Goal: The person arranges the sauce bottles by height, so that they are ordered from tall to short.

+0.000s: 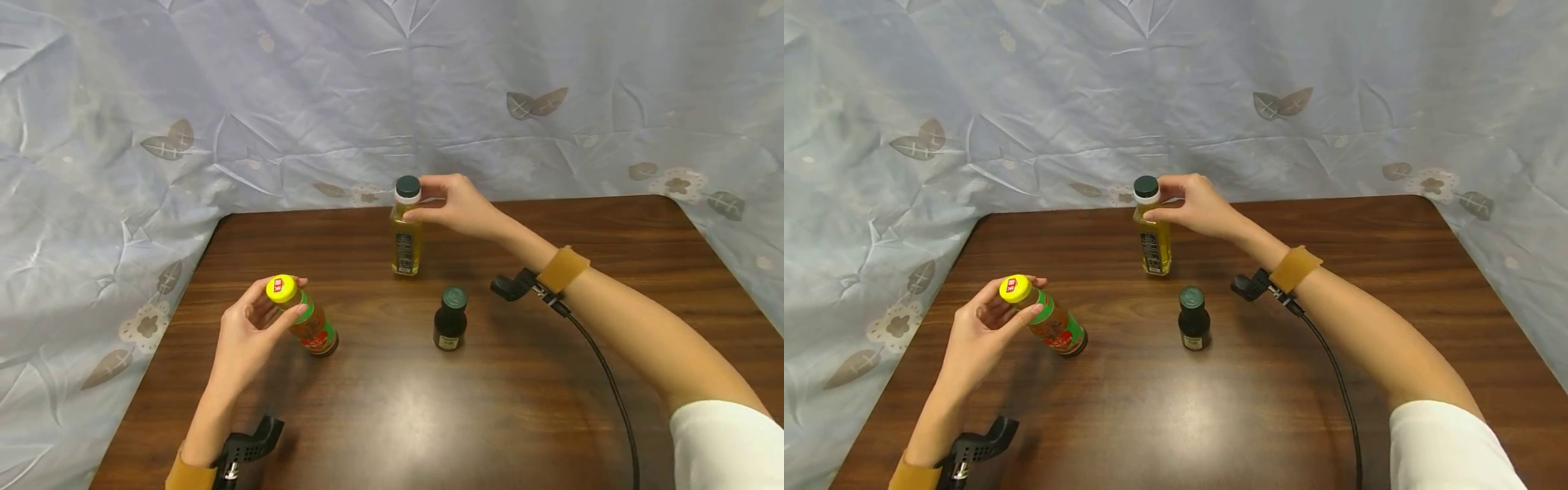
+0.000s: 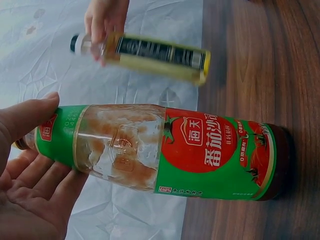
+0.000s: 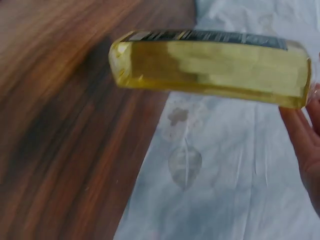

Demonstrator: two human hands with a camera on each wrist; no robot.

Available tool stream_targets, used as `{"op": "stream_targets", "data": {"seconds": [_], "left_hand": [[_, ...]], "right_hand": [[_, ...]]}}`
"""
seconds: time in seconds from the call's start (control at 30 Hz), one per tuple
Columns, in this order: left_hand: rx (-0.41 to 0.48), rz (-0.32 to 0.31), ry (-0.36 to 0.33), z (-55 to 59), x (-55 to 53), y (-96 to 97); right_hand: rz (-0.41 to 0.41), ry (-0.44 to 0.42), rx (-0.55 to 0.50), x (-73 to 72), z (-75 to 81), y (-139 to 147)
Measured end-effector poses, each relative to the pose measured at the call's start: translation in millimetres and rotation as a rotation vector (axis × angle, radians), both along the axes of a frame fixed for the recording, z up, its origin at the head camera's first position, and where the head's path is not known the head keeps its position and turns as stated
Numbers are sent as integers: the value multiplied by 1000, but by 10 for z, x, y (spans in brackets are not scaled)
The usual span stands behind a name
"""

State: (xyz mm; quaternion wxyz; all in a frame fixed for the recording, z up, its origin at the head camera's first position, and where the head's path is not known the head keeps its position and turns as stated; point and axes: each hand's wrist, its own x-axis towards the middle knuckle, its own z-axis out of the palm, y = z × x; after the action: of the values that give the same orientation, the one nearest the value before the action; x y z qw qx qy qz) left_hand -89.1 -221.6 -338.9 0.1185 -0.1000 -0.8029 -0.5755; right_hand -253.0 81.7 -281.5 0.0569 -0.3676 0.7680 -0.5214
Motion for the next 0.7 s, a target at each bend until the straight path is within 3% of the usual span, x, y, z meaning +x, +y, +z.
{"op": "stream_targets", "data": {"seconds": [0.27, 0.53, 0.7], "left_hand": [[22, 3, -6, -22, 22, 13], [45, -1, -17, -33, 14, 15], [26, 0, -21, -15, 3, -4]], "right_hand": [[228, -93, -19, -251, -112, -507], [343, -89, -8, -339, -178, -844], [352, -99, -18, -347, -198, -967]]}}
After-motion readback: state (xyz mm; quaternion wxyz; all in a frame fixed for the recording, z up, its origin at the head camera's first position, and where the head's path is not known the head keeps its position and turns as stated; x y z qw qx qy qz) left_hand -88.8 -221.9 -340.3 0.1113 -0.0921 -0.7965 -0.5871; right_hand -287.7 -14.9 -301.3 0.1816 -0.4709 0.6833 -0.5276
